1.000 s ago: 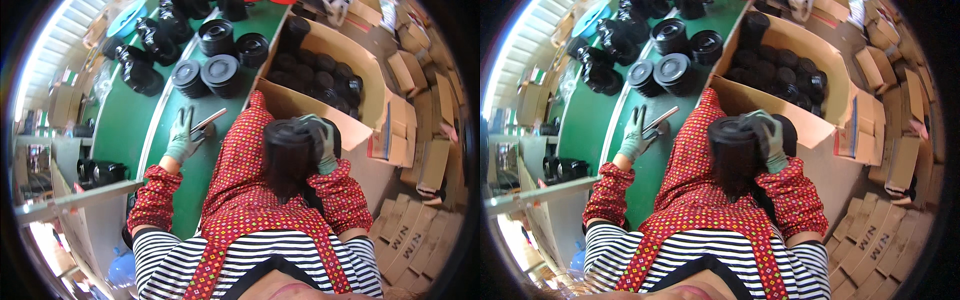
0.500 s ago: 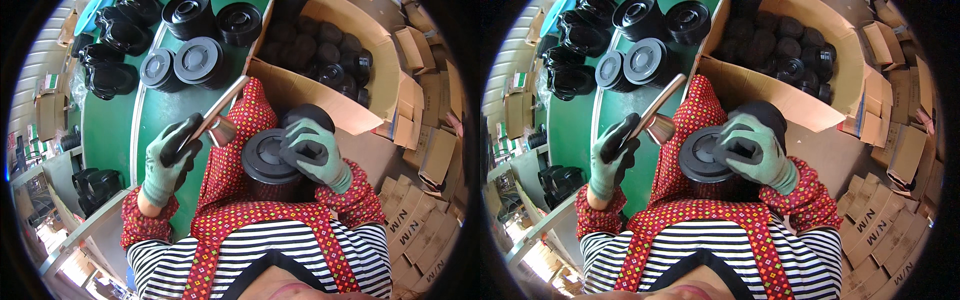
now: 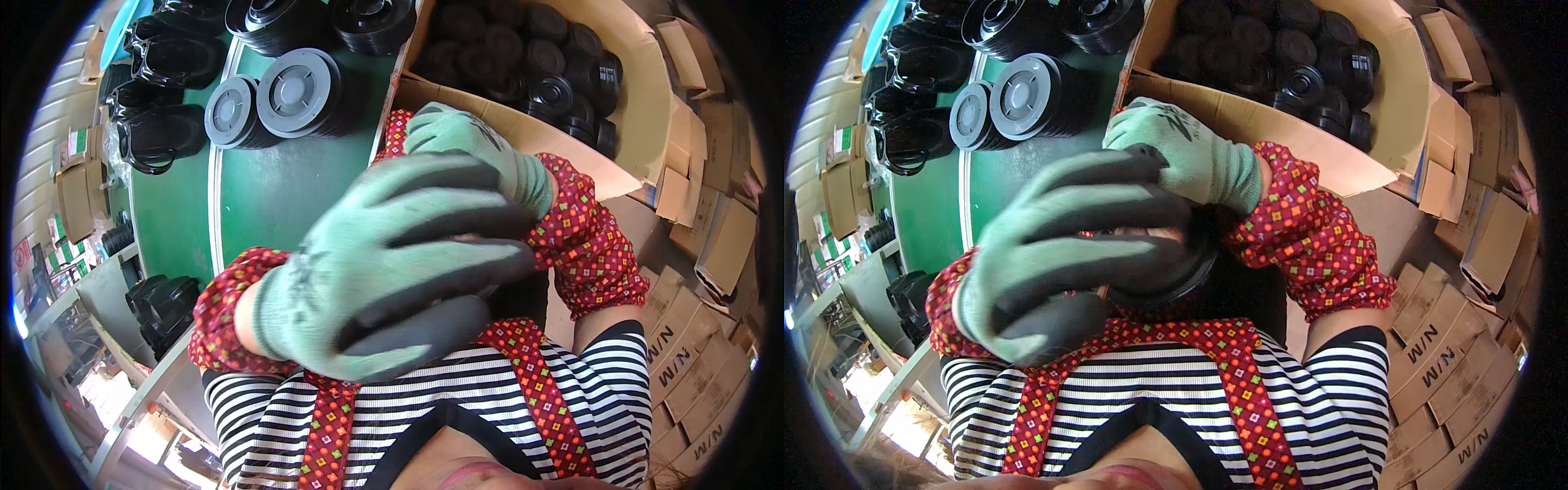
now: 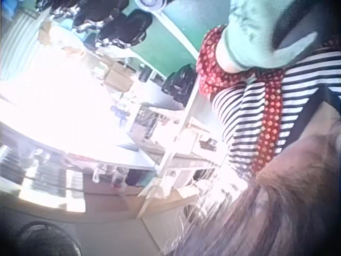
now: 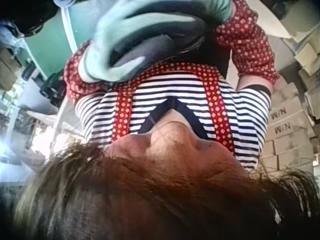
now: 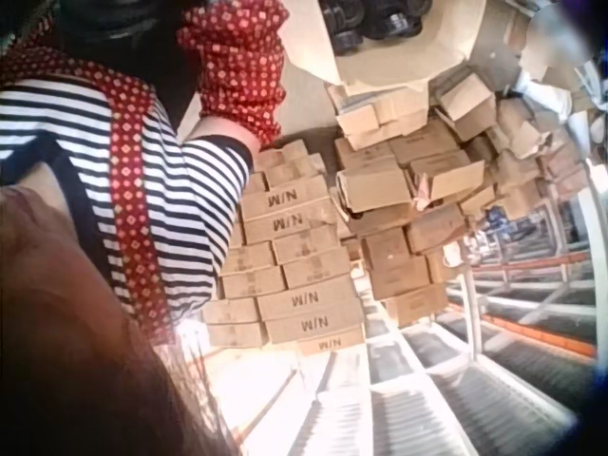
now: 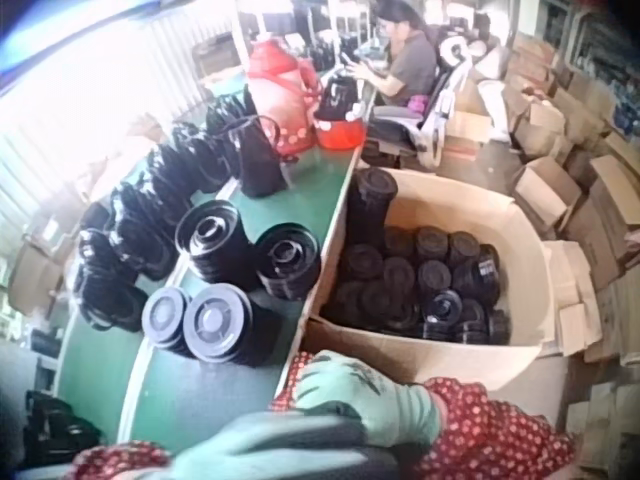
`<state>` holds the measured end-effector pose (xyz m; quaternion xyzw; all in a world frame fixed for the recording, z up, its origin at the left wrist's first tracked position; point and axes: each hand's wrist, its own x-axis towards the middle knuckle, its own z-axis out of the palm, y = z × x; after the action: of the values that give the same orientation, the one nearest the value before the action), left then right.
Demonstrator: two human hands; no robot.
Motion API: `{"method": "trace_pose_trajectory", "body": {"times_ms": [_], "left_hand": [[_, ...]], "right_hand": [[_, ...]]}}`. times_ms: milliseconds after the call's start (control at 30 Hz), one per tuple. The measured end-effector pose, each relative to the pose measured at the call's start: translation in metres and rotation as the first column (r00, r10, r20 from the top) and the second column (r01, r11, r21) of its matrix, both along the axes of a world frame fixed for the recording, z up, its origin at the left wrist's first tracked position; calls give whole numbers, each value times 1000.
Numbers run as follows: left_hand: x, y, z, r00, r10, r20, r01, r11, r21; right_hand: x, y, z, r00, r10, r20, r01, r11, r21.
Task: The person repeatedly picks up black kettles from a green table, attaches a black lid to each, and places the assembled kettle into a cardboard box. The process is repeated for multiple units in a consistent sequence.
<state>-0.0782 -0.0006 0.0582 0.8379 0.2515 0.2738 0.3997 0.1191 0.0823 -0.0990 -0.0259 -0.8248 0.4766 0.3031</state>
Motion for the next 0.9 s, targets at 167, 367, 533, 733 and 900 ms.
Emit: {"method": "trace_pose_trajectory", "body": {"times_ms": [167, 367, 533, 733, 900], "left_hand": [[65, -28, -7, 987, 132, -91, -142, 983, -117], [92, -32, -9, 929, 279, -242, -301, 952, -59], [23, -37, -23, 972, -23, 232, 61, 985, -161], [73, -48, -2, 943, 292, -157, -304, 951, -56], [90, -40, -10, 955, 246, -166, -257, 965, -46]], "right_hand": [[-8, -12, -13, 991, 17, -130, -46, 972, -229], [-15, -32, 7, 983, 103, -152, -175, 771, -612], [7, -63, 4, 947, -291, 138, 310, 941, -138], [-17, -47, -6, 993, -31, -116, 2, 969, -246], [-10, -45, -19, 972, 80, -222, -173, 882, -438]]}}
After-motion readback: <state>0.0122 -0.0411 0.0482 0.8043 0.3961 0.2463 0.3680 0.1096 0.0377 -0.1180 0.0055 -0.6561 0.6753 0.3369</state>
